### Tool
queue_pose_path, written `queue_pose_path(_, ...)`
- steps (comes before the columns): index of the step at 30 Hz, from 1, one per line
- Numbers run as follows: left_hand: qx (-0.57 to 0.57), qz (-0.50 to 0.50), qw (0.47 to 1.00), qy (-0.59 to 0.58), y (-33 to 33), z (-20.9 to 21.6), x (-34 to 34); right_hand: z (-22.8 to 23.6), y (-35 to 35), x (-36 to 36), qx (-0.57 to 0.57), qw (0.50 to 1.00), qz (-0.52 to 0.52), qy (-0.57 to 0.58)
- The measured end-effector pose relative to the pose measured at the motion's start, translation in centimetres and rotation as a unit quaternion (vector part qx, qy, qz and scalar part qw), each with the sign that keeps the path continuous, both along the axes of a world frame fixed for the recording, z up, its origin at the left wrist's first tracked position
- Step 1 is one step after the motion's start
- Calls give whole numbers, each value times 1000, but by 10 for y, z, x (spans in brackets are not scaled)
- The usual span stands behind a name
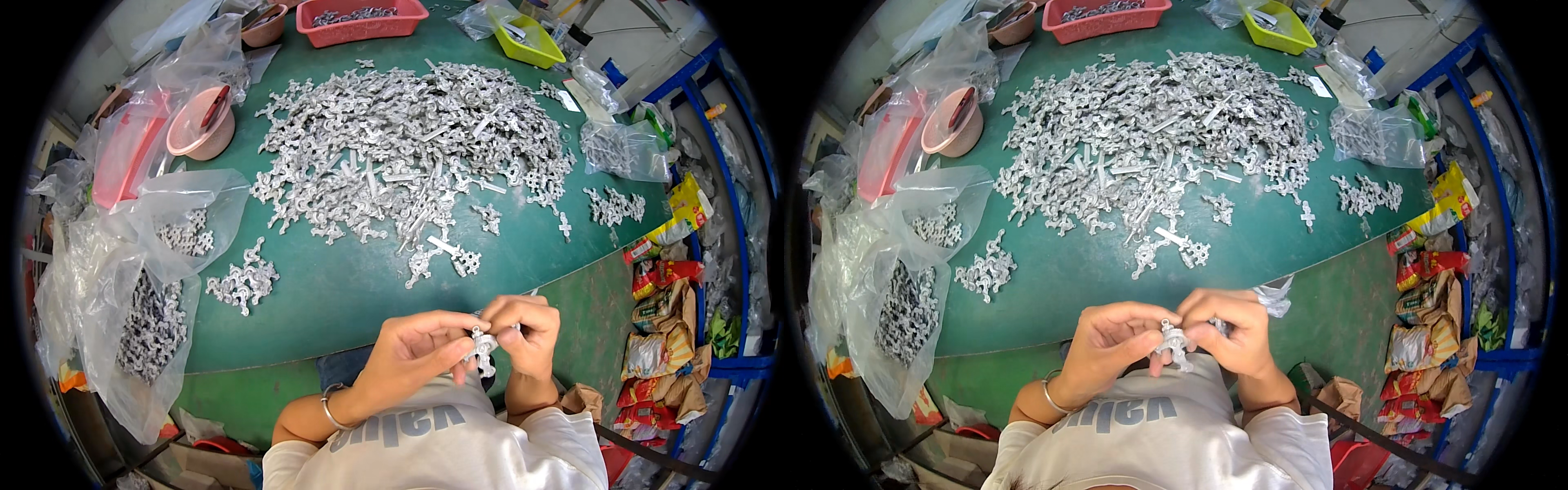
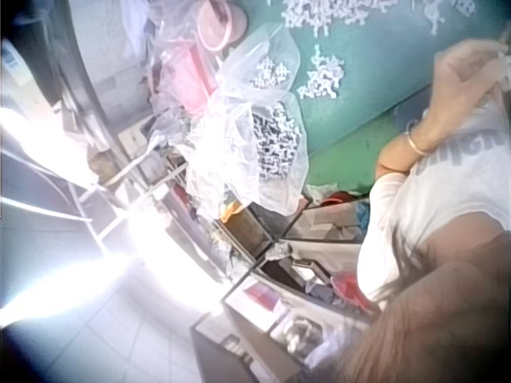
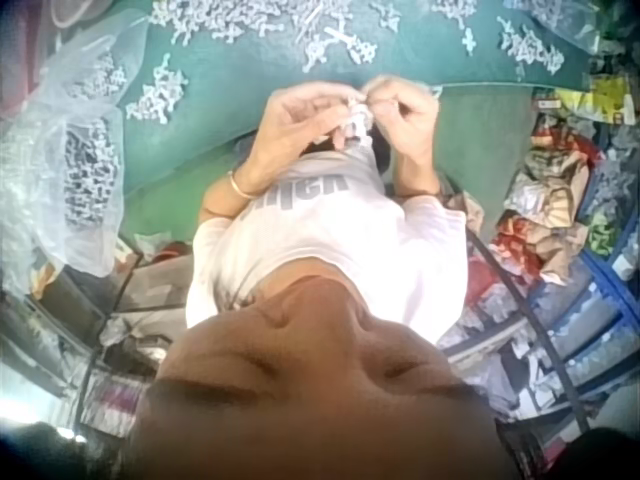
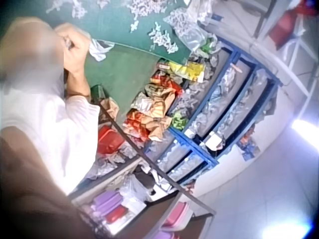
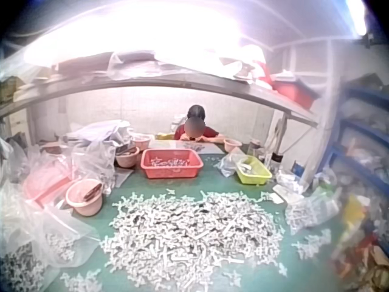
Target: The person sorts small metal crucifix-shaped components by hand on a green workbench and then gathers them into a plastic bag.
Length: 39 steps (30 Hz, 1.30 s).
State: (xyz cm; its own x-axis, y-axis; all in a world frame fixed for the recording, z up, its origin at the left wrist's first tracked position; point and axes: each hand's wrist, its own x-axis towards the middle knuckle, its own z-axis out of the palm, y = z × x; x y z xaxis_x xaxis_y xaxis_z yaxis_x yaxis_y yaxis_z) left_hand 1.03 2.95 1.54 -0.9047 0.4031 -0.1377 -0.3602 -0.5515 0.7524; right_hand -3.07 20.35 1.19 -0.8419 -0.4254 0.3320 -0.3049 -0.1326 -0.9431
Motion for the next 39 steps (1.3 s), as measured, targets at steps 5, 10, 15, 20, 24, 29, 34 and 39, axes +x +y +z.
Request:
queue_pose_path(5, -186, 91, 969, 135, 8, -18, -1, -27, 10, 0, -8, 989, 64, -131)
queue_pose_path(10, -337, 124, 916, 181, 13, -24, -2, -43, 12, -3, -126, 950, 87, -270)
queue_pose_path(15, -486, 196, 816, 243, 6, -64, -26, -70, 36, -17, -420, 836, 68, -346)
queue_pose_path(20, -632, 146, 678, 347, 35, -74, -50, -75, 45, -29, -485, 790, -47, -373)
queue_pose_path(24, -683, 73, 637, 349, 57, -77, -61, -82, 62, -36, -386, 841, -110, -364)
queue_pose_path(29, -590, 81, 732, 331, 58, -74, -64, -64, 65, -36, -172, 939, -160, -251)
queue_pose_path(34, -112, 3, 992, 51, 64, -69, -57, -68, 53, -32, -241, 925, -21, -291)
queue_pose_path(39, -373, 135, 877, 272, 66, -63, -41, -68, 33, -28, -118, 928, -123, -331)
